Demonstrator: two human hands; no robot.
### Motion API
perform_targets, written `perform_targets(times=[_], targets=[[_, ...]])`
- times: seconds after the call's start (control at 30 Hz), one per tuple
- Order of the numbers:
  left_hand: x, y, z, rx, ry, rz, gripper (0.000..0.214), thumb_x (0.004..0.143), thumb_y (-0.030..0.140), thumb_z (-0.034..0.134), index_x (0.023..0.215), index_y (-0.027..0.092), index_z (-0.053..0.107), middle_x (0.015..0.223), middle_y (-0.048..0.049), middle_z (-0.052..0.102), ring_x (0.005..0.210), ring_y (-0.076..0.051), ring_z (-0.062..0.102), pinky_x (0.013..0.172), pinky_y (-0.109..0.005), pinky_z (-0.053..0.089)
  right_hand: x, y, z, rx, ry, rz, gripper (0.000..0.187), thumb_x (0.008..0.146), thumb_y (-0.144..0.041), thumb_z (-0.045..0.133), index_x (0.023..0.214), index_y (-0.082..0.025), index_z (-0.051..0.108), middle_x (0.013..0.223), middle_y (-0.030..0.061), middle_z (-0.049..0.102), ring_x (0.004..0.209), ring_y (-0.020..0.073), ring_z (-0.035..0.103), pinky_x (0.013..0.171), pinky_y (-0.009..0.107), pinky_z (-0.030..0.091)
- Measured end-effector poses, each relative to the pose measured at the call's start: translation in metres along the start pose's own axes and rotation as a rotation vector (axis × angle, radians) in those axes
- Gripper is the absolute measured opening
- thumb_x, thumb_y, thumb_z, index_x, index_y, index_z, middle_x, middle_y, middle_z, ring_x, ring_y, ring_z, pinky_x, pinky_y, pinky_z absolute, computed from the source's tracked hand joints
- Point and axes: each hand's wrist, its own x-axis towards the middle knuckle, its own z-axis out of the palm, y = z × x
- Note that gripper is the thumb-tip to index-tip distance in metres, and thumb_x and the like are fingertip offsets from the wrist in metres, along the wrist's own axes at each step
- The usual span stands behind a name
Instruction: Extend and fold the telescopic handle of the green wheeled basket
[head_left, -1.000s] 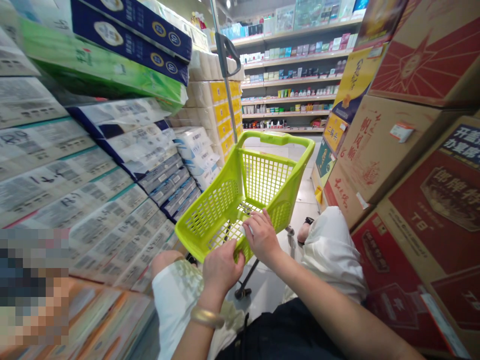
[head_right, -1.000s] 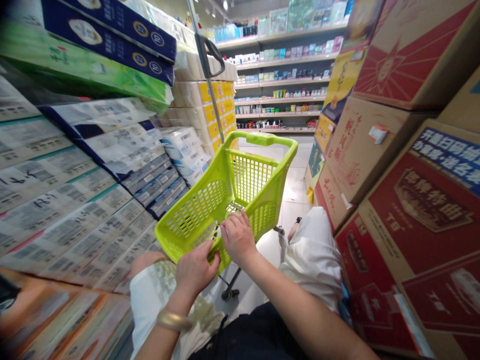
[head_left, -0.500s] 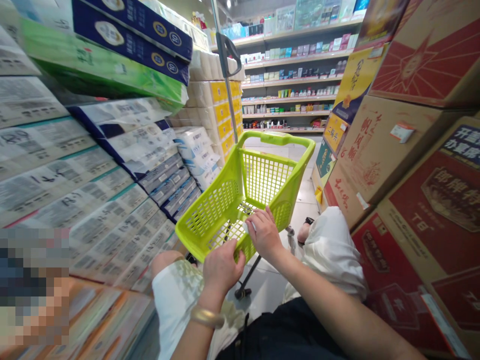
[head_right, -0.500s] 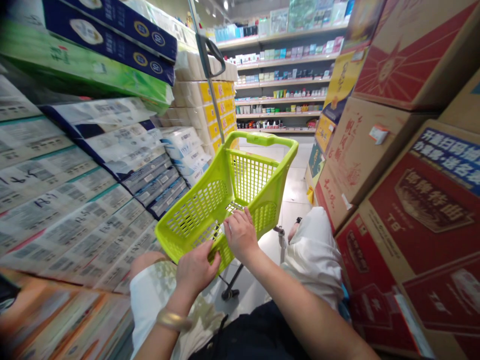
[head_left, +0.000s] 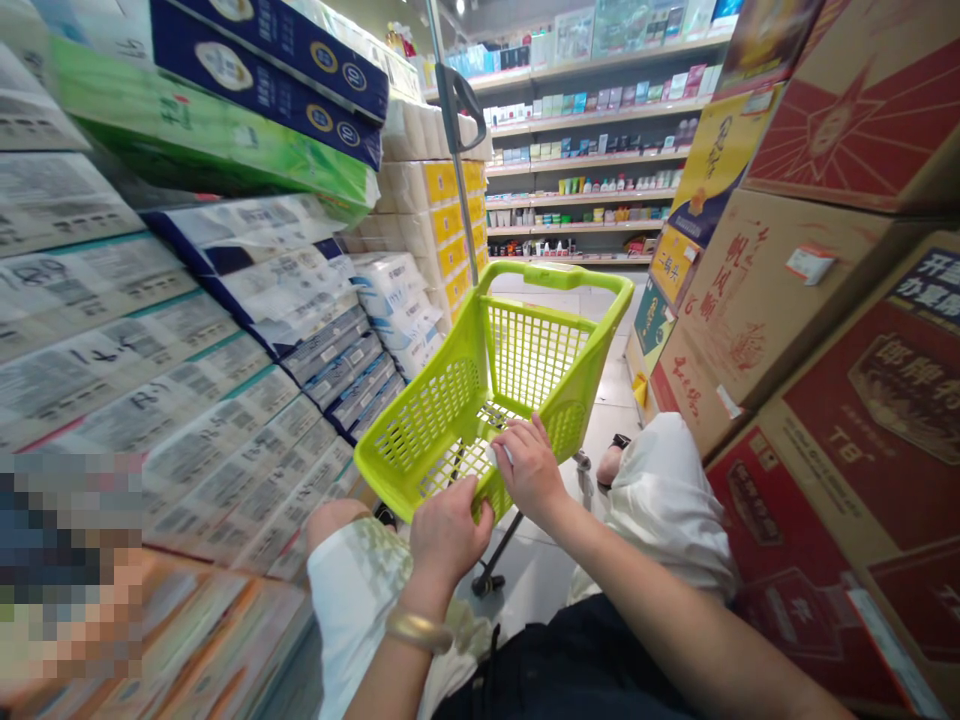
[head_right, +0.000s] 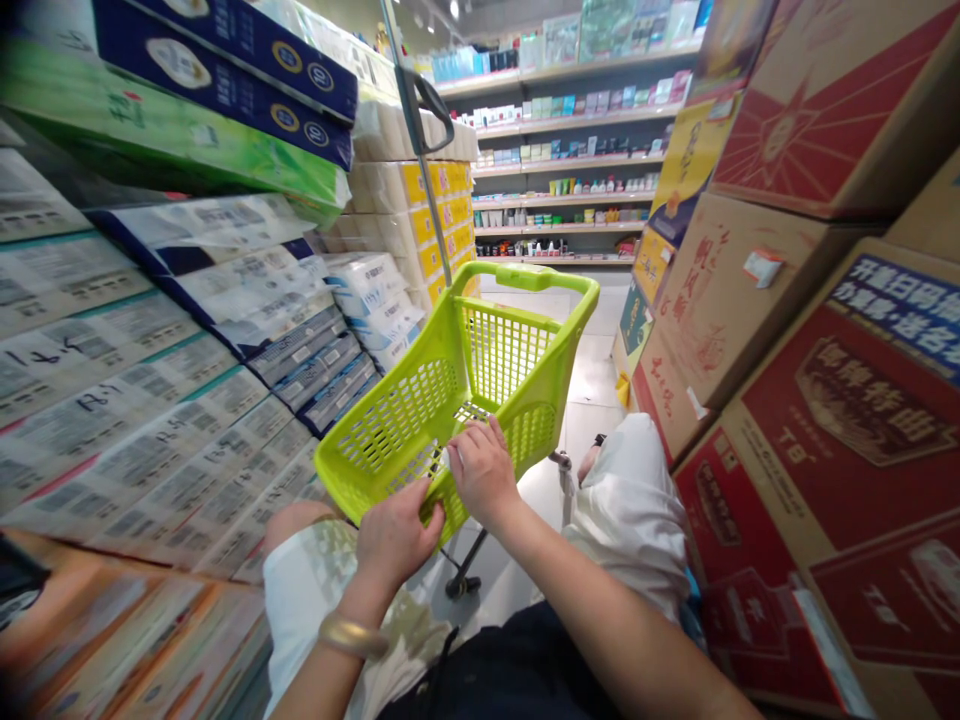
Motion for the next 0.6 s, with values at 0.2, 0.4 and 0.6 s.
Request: perform_targets(times=[0.2, 0.4, 0.6], targets=[[0.0, -0.003, 0.0, -0.021, 0.013, 0.01, 0.02, 0.087, 0.036, 0.046, 0.096, 0.024, 0.059, 0.091, -0.0047, 0.071, 0.083, -0.021, 0.065, 0.066, -0.03, 0.036, -0.012, -0.018, 0.007, 0.068, -0.075, -0.079, 0.017, 0.095, -0.022, 0.048, 0.09, -0.023, 0.064, 0.089, 0.0037, 0.068, 0.112, 0.0198, 0.059, 0.115, 0.045, 0.031], [-0.001, -0.003, 0.001, 0.023, 0.04, 0.018, 0.018, 0.088, 0.035, 0.043, 0.086, 0.024, 0.057, 0.084, -0.0023, 0.069, 0.076, -0.019, 0.064, 0.062, -0.03, 0.032, 0.007, 0.012, -0.003, -0.016, -0.004, -0.016, 0.02, 0.096, -0.023, 0.046, 0.086, -0.022, 0.064, 0.091, 0.0054, 0.068, 0.108, 0.0207, 0.059, 0.114, 0.047, 0.031], [0.001, -0.001, 0.003, 0.0, 0.031, 0.012, 0.018, 0.088, 0.036, 0.045, 0.09, 0.025, 0.058, 0.086, -0.0025, 0.07, 0.077, -0.02, 0.064, 0.062, -0.031, 0.032, -0.005, -0.006, 0.005, 0.025, -0.009, -0.025, 0.019, 0.095, -0.021, 0.046, 0.087, -0.022, 0.063, 0.09, 0.0049, 0.068, 0.108, 0.0201, 0.06, 0.114, 0.045, 0.032]])
